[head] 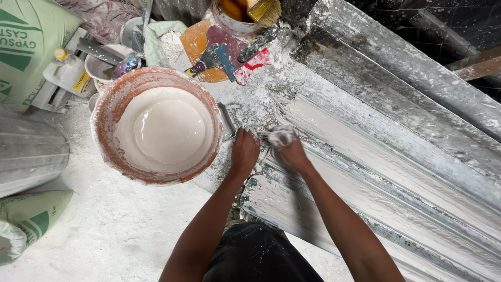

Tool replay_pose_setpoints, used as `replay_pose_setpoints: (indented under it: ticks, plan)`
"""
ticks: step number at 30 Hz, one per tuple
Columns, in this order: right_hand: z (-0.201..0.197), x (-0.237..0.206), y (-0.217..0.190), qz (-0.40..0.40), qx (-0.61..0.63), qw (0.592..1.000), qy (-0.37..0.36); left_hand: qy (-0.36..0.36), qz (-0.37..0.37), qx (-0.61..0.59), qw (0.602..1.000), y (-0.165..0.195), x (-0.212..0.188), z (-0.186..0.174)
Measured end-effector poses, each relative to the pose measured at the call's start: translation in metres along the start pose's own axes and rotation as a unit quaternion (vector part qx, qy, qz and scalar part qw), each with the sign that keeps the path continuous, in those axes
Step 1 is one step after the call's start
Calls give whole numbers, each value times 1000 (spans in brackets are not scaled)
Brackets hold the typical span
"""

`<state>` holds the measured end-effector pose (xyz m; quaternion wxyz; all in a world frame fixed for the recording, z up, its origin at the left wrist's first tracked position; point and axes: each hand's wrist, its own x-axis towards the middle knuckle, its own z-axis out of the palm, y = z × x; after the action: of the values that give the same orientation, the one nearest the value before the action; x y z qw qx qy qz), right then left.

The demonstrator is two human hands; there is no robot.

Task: The person scoops white plaster slurry from a bucket and spreads it by hand along long angled mold channels, rubbing the paste into the mold surfaces and along their edges. They also hang finished decorative plaster squares on overhead wire hooks before returning to coat more molds.

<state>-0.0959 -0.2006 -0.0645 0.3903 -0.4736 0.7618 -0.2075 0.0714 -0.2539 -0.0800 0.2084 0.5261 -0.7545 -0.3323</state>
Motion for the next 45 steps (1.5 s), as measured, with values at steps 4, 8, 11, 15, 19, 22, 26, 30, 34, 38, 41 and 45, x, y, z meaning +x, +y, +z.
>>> replay_pose_setpoints:
  ticks: [4,8,11,15,19,22,26,30,34,38,41,45]
  plan:
    - [-9,-15,37,98,485,869,19,-24,27,65,997,-1,3,2]
    - [-5,-25,55,158,486,858,55,-43,52,107,992,2,-1,-1]
    - [1,-28,56,104,270,953,93,-20,93,128,987,2,-6,-1]
    - [6,-25,54,28,-92,988,120,33,139,146,979,-3,-8,3]
    - [10,-21,49,68,-133,984,102,113,154,118,975,-6,-12,3]
    - [13,-22,48,57,32,979,193,110,109,89,984,2,-27,3]
    - [15,-27,48,-57,-52,977,198,-106,31,-26,994,19,-55,4]
    - [18,-34,52,-34,-10,981,192,-87,281,204,934,10,-53,2]
    - [17,-37,53,0,-18,975,221,-56,298,175,937,-8,-46,0]
    - [15,-39,48,36,-54,973,219,-88,290,155,940,-8,-49,8]
    - [17,-39,46,73,-31,971,225,-77,301,150,939,4,-50,23]
    - [21,-38,60,90,-81,964,236,-113,295,233,920,12,-48,34]
